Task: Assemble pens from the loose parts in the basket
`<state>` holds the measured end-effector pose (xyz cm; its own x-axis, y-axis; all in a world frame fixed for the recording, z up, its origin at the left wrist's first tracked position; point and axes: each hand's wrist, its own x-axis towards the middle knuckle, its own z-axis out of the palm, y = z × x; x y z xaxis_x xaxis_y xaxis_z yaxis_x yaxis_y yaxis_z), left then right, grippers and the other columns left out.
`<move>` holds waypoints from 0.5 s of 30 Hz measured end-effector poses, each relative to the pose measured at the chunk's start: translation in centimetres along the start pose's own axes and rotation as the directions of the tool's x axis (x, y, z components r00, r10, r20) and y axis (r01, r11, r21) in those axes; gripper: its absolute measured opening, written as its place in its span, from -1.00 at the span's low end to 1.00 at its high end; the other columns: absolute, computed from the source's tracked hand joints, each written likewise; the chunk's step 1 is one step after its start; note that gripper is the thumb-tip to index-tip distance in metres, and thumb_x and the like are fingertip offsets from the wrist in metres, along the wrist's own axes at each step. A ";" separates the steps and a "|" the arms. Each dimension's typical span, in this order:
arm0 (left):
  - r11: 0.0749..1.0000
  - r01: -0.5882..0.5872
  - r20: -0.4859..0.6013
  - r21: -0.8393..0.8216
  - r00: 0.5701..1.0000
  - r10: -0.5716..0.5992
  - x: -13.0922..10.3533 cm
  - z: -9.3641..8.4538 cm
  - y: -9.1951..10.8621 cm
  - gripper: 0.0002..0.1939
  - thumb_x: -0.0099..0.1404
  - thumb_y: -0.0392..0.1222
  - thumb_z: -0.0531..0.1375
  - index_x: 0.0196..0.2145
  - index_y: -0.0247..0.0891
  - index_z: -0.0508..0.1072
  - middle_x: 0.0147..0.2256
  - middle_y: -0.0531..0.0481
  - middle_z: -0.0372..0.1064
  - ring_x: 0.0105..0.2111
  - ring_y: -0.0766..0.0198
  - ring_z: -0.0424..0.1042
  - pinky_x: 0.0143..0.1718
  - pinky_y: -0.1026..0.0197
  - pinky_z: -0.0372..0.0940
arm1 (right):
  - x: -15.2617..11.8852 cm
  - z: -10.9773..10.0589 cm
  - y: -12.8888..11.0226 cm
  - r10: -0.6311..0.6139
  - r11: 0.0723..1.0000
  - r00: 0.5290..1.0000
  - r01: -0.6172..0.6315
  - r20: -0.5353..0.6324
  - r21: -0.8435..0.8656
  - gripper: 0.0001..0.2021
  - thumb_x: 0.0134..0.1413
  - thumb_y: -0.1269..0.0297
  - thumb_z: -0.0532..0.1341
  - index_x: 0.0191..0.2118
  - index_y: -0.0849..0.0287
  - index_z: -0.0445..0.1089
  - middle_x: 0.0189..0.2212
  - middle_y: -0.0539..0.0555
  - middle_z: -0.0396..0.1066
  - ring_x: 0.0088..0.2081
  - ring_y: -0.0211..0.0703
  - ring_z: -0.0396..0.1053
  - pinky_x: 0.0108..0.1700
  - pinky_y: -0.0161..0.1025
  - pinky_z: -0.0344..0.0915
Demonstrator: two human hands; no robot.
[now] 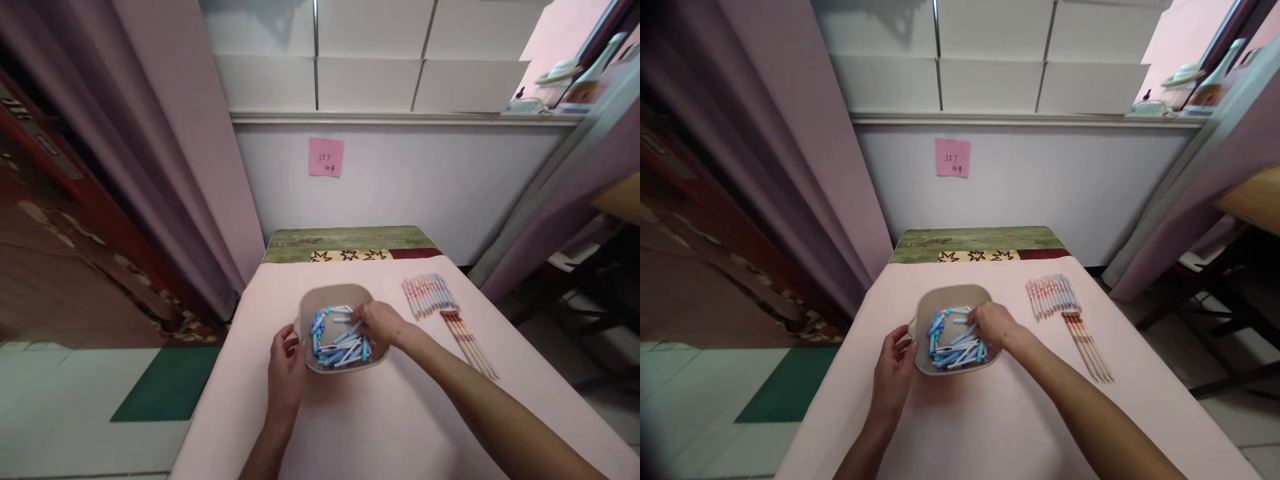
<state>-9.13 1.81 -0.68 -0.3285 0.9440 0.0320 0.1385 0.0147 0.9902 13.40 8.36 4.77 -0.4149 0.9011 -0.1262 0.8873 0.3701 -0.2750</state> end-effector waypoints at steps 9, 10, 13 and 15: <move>0.997 0.072 0.057 -0.037 0.996 -0.070 0.4 -0.4 -0.2 -0.46 0.12 0.02 0.26 0.02 -0.22 0.31 -0.28 -0.09 0.46 -0.28 0.12 0.47 -0.24 0.10 0.34 | 1.4 -1.1 0.7 0.086 0.993 0.989 -0.075 -0.124 0.086 -0.76 0.09 0.33 0.16 -0.17 0.10 0.54 -0.27 0.08 0.57 -0.20 -0.09 0.48 -0.16 -0.31 0.28; 0.996 0.072 0.060 -0.043 0.996 -0.070 0.3 -0.4 -0.2 -0.46 0.12 0.02 0.26 0.02 -0.22 0.31 -0.27 -0.09 0.45 -0.28 0.12 0.47 -0.24 0.11 0.34 | 1.6 -0.8 0.5 0.075 0.994 0.990 -0.064 -0.123 0.089 -0.76 0.10 0.33 0.16 -0.16 0.10 0.54 -0.26 0.07 0.57 -0.19 -0.10 0.48 -0.15 -0.32 0.28; 0.996 0.060 0.059 -0.064 0.997 -0.056 0.3 -0.3 -0.1 -0.47 0.12 0.00 0.26 0.01 -0.22 0.30 -0.22 -0.11 0.45 -0.27 0.13 0.47 -0.25 0.12 0.35 | 2.1 -0.2 0.0 0.051 0.993 0.988 -0.036 -0.146 0.110 -0.69 0.16 0.32 0.12 0.00 0.13 0.45 -0.11 0.07 0.52 -0.11 -0.18 0.44 -0.07 -0.36 0.25; 0.996 0.056 0.058 -0.068 0.997 -0.052 0.3 -0.3 0.0 -0.47 0.12 0.00 0.26 0.01 -0.23 0.30 -0.22 -0.12 0.45 -0.27 0.13 0.48 -0.25 0.12 0.36 | 2.1 -0.1 -0.2 0.050 0.996 0.985 -0.036 -0.166 0.084 -0.63 0.20 0.34 0.08 0.10 0.17 0.36 0.00 0.11 0.44 -0.04 -0.20 0.40 -0.02 -0.37 0.22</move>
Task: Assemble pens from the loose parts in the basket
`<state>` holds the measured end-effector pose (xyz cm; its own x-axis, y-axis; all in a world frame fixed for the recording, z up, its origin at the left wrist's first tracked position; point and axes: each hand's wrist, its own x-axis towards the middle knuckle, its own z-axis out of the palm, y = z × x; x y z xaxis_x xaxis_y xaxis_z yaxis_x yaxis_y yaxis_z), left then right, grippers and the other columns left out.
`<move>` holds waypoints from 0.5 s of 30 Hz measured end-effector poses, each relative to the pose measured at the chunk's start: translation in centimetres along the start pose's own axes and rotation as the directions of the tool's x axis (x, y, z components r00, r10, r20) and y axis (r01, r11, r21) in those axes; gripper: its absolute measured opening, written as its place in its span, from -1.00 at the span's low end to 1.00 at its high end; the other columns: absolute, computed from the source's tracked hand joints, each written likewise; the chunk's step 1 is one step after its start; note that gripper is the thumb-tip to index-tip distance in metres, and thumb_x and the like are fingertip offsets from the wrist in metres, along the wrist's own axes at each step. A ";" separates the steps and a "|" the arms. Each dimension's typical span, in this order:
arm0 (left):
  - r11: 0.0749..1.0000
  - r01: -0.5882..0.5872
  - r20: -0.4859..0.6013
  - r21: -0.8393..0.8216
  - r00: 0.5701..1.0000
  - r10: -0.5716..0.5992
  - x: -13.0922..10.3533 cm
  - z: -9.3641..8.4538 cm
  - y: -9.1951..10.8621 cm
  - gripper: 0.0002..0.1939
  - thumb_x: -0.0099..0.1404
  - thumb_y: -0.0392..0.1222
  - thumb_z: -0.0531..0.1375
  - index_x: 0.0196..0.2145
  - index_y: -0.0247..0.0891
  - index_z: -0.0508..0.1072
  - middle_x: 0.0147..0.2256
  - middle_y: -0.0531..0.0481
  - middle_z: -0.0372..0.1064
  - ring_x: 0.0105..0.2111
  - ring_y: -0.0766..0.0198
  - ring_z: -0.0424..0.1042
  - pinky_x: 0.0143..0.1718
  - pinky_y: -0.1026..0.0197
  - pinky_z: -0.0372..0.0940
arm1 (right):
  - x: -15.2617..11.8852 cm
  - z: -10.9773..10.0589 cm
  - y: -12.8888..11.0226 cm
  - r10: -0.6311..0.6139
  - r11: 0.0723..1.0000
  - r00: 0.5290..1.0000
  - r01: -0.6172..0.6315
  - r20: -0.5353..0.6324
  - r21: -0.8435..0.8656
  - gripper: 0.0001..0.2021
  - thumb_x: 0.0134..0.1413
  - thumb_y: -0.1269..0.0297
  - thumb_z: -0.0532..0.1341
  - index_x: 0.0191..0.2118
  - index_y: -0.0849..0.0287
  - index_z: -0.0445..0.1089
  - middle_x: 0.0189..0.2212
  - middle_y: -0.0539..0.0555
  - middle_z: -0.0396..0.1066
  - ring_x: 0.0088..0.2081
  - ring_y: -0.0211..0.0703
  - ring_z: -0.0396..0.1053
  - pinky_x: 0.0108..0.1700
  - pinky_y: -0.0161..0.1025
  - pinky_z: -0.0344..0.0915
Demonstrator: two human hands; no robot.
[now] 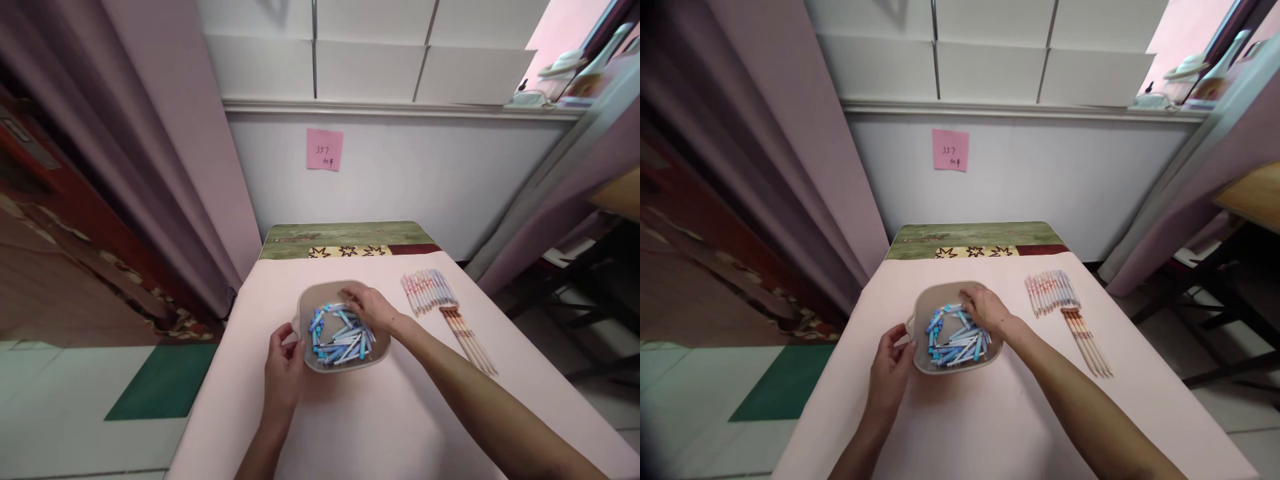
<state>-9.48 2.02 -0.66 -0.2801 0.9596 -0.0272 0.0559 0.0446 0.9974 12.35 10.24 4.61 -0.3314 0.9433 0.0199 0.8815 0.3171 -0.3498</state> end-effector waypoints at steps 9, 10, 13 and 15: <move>0.997 -0.020 0.000 0.077 1.000 0.020 0.0 0.0 -0.3 -0.49 0.16 0.02 0.21 0.03 -0.22 0.28 -0.05 -0.17 0.38 -0.22 0.14 0.46 -0.22 0.11 0.36 | -1.0 0.7 -1.3 0.024 0.975 0.978 0.023 0.208 -0.220 -0.85 -0.09 0.38 0.25 -0.35 0.11 0.56 -0.33 0.14 0.56 -0.25 0.00 0.49 -0.25 -0.26 0.29; 0.996 -0.028 0.002 0.084 1.000 0.028 0.0 0.1 -0.4 -0.49 0.17 0.02 0.21 0.03 -0.22 0.27 -0.05 -0.17 0.38 -0.22 0.14 0.45 -0.21 0.10 0.36 | -1.0 1.0 -1.6 0.030 0.972 0.975 0.022 0.219 -0.234 -0.84 -0.12 0.38 0.27 -0.35 0.15 0.56 -0.32 0.18 0.56 -0.25 0.03 0.49 -0.24 -0.24 0.30; 0.995 -0.034 0.011 0.089 0.999 0.033 0.1 0.2 -0.7 -0.50 0.18 0.02 0.20 0.03 -0.22 0.26 -0.04 -0.18 0.36 -0.21 0.14 0.45 -0.19 0.08 0.36 | -0.8 1.8 -2.1 0.052 0.968 0.976 0.002 0.210 -0.251 -0.84 -0.09 0.36 0.26 -0.33 0.23 0.55 -0.28 0.28 0.54 -0.23 0.08 0.49 -0.21 -0.19 0.30; 0.995 -0.031 0.016 0.093 0.999 0.029 0.1 0.1 -0.9 -0.50 0.18 0.02 0.19 0.03 -0.22 0.25 -0.03 -0.19 0.35 -0.21 0.14 0.45 -0.19 0.08 0.36 | -0.7 1.9 -2.1 0.075 0.970 0.983 -0.033 0.168 -0.241 -0.82 0.02 0.33 0.20 -0.29 0.26 0.53 -0.24 0.31 0.52 -0.20 0.09 0.48 -0.19 -0.17 0.29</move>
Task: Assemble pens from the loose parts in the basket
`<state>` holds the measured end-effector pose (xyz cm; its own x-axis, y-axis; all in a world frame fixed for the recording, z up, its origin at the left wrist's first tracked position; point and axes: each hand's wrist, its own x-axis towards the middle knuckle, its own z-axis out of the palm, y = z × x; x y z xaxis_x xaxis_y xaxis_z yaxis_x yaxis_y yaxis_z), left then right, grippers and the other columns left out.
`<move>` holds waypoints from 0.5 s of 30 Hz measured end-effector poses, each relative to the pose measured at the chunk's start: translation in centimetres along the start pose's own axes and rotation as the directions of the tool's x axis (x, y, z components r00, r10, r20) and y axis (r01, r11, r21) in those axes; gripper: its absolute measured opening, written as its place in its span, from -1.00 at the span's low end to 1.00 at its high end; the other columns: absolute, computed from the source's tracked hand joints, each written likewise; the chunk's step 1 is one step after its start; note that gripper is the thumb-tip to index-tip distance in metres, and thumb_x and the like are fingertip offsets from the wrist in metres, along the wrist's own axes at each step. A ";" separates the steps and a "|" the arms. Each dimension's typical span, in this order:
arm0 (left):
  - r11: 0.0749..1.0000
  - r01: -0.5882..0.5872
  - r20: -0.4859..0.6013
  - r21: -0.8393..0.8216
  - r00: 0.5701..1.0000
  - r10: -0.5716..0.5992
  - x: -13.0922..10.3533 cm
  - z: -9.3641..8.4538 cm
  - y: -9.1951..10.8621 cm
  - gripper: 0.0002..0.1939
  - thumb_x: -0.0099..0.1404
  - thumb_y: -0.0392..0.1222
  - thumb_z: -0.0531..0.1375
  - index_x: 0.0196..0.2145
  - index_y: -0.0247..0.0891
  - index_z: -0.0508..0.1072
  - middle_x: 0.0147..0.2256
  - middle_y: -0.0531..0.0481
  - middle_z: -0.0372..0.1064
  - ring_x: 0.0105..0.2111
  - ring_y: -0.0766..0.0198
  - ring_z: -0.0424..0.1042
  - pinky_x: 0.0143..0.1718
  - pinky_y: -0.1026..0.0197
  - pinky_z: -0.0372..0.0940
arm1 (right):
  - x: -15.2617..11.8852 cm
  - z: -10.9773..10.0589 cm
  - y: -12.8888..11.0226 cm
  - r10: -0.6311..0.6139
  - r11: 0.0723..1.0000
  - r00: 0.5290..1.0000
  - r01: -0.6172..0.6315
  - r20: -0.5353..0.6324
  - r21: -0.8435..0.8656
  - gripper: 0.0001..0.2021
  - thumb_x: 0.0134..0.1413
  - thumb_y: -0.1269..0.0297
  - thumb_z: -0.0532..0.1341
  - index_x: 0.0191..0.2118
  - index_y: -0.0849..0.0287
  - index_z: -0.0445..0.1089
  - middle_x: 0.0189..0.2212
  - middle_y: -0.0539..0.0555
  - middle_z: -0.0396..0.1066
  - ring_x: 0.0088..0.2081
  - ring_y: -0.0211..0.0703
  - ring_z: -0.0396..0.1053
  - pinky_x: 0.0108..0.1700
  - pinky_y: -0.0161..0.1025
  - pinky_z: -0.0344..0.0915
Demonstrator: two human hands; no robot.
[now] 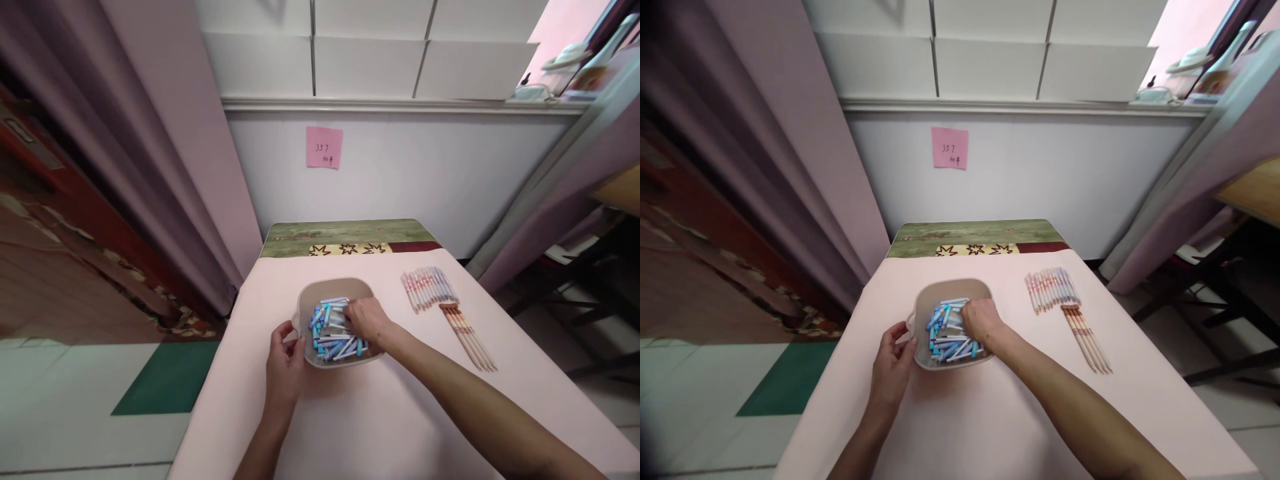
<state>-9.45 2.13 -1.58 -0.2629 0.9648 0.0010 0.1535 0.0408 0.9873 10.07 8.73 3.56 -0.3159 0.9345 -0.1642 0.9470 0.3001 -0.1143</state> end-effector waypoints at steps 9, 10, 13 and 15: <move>0.968 -0.203 -0.161 0.146 0.961 0.226 -0.8 0.2 3.7 -0.62 0.19 -0.04 0.20 -0.05 -0.20 0.40 -0.11 -0.12 0.40 -0.13 0.09 0.39 -0.04 0.03 0.26 | -2.6 -0.6 1.3 0.152 0.689 0.977 0.005 -0.151 0.725 -0.67 0.24 0.06 0.00 -0.27 0.19 0.37 -0.47 0.02 0.47 -0.47 -0.24 0.41 -0.42 -0.36 0.26; 0.975 -0.207 -0.118 0.079 0.969 0.215 -0.8 0.8 4.3 -0.67 0.20 -0.04 0.20 -0.09 -0.21 0.43 -0.17 -0.10 0.43 -0.19 0.12 0.41 -0.09 0.07 0.29 | -3.2 -0.4 0.9 0.141 0.493 0.980 0.052 -0.138 0.868 -0.67 0.22 0.03 0.02 -0.29 0.20 0.35 -0.50 0.00 0.44 -0.51 -0.26 0.38 -0.46 -0.37 0.25; 0.978 -0.130 0.073 -0.163 0.987 0.143 -0.4 3.0 5.2 -0.71 0.23 -0.03 0.18 -0.17 -0.24 0.47 -0.23 -0.09 0.48 -0.25 0.16 0.45 -0.20 0.15 0.34 | -4.3 0.3 -0.5 0.073 0.076 0.989 0.125 -0.131 0.989 -0.67 0.08 0.00 0.18 -0.25 0.21 0.36 -0.50 -0.03 0.41 -0.52 -0.30 0.34 -0.44 -0.36 0.26; 0.969 -0.051 0.136 -0.242 0.987 0.086 0.0 4.5 5.3 -0.68 0.25 0.00 0.16 -0.16 -0.26 0.48 -0.20 -0.11 0.49 -0.24 0.15 0.47 -0.21 0.16 0.34 | -4.7 0.7 -1.3 0.056 -0.028 0.988 0.142 -0.141 0.989 -0.67 0.02 0.04 0.25 -0.21 0.21 0.37 -0.49 -0.03 0.41 -0.48 -0.30 0.35 -0.41 -0.37 0.27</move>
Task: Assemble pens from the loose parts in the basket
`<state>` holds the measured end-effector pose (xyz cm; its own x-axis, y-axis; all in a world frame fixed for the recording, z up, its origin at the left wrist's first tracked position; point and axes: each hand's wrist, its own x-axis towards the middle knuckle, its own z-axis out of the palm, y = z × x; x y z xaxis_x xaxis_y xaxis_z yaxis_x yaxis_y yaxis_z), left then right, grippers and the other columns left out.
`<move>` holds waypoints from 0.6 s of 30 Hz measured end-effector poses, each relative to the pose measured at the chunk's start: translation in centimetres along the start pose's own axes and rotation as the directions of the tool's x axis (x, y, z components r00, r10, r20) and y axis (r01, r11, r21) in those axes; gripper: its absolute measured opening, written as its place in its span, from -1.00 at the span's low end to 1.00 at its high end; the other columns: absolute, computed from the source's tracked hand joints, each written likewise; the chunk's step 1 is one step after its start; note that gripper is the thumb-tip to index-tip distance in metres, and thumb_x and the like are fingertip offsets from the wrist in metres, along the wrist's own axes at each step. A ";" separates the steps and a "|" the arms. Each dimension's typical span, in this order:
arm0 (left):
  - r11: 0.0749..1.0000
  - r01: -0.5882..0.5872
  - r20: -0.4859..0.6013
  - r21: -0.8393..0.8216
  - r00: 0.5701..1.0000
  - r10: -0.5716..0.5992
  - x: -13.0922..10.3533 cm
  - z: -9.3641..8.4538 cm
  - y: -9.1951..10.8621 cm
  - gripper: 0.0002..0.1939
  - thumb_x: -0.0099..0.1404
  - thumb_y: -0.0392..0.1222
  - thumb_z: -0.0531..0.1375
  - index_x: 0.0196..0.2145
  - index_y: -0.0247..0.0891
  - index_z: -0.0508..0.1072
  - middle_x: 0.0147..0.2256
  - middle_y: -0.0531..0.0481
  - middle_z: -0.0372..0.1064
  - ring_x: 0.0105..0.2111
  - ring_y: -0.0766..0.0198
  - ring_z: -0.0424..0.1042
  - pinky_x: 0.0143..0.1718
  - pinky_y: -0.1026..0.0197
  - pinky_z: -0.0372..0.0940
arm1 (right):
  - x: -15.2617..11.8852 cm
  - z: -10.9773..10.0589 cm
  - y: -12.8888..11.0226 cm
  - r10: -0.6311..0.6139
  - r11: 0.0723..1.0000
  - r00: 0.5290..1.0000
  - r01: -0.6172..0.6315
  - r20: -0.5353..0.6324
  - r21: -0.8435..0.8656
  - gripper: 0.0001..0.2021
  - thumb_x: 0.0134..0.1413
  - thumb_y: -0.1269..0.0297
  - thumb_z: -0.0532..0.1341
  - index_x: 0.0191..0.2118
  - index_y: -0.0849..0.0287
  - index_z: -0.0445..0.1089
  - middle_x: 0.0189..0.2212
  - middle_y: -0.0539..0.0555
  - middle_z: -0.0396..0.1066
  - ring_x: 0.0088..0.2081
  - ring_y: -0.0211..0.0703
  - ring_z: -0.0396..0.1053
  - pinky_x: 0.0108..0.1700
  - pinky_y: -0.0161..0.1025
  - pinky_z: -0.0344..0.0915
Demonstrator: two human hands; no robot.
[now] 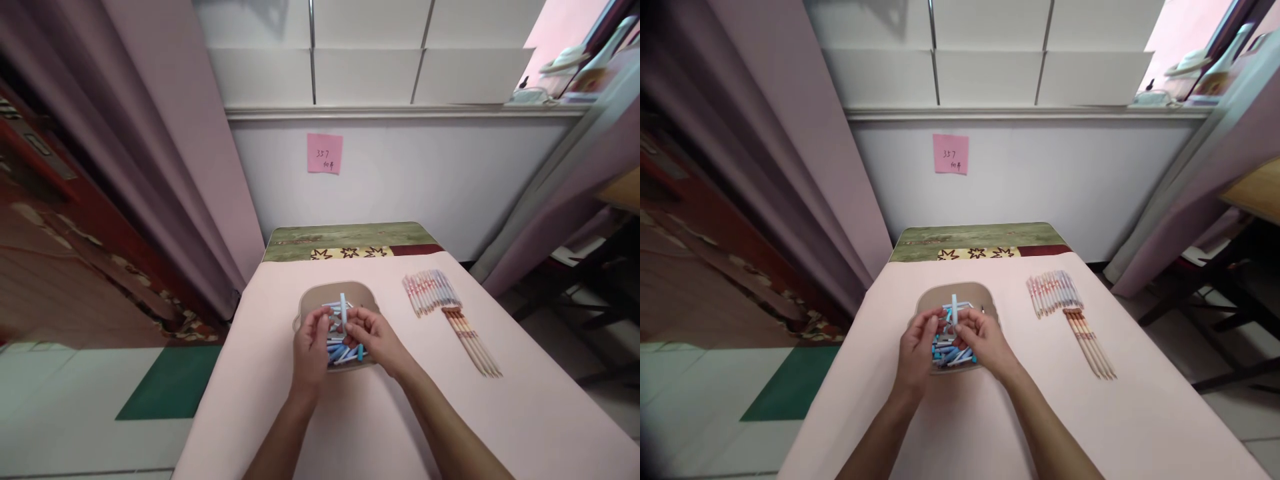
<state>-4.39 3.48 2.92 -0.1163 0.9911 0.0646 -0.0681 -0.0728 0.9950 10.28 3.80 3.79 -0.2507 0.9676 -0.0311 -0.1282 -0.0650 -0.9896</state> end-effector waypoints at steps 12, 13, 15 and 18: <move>0.995 0.000 -0.094 -0.100 0.996 -0.010 1.4 0.7 -0.2 -0.68 0.27 0.04 0.13 -0.21 -0.28 0.44 -0.41 0.01 0.43 -0.51 0.33 0.38 -0.44 0.27 0.32 | 1.2 -1.8 1.4 -0.140 0.982 0.903 0.074 -0.405 -0.174 -0.71 0.05 0.07 0.21 -0.29 0.22 0.44 -0.56 -0.02 0.39 -0.57 -0.29 0.30 -0.51 -0.36 0.27; 0.997 -0.017 -0.108 -0.075 0.994 0.009 1.8 0.6 -0.3 -0.67 0.28 0.05 0.11 -0.20 -0.27 0.43 -0.44 0.03 0.40 -0.53 0.35 0.35 -0.47 0.29 0.31 | 1.7 -2.4 1.4 -0.166 0.978 0.869 0.083 -0.467 -0.193 -0.70 0.05 0.06 0.20 -0.25 0.22 0.43 -0.53 0.00 0.41 -0.56 -0.27 0.33 -0.51 -0.35 0.29; 0.999 -0.043 -0.100 -0.022 0.994 0.041 2.8 0.4 -0.4 -0.67 0.30 0.05 0.09 -0.20 -0.26 0.42 -0.49 0.08 0.34 -0.57 0.38 0.30 -0.53 0.33 0.26 | 2.8 -3.3 1.3 -0.216 0.968 0.813 0.104 -0.541 -0.229 -0.68 0.07 0.06 0.16 -0.19 0.21 0.41 -0.44 0.05 0.46 -0.52 -0.23 0.38 -0.49 -0.32 0.33; 0.998 -0.060 -0.078 -0.004 0.995 0.060 4.2 0.2 -0.6 -0.67 0.29 0.06 0.09 -0.20 -0.25 0.43 -0.53 0.11 0.29 -0.61 0.41 0.24 -0.58 0.36 0.21 | 4.1 -3.7 1.7 -0.237 0.962 0.794 0.111 -0.559 -0.251 -0.69 0.10 0.08 0.11 -0.19 0.20 0.40 -0.40 0.07 0.47 -0.52 -0.22 0.39 -0.49 -0.31 0.36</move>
<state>-4.62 7.70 2.61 -0.1973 0.9732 0.1177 -0.0647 -0.1327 0.9890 12.62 8.59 1.46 0.3679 0.9205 0.1316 0.0894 0.1058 -0.9904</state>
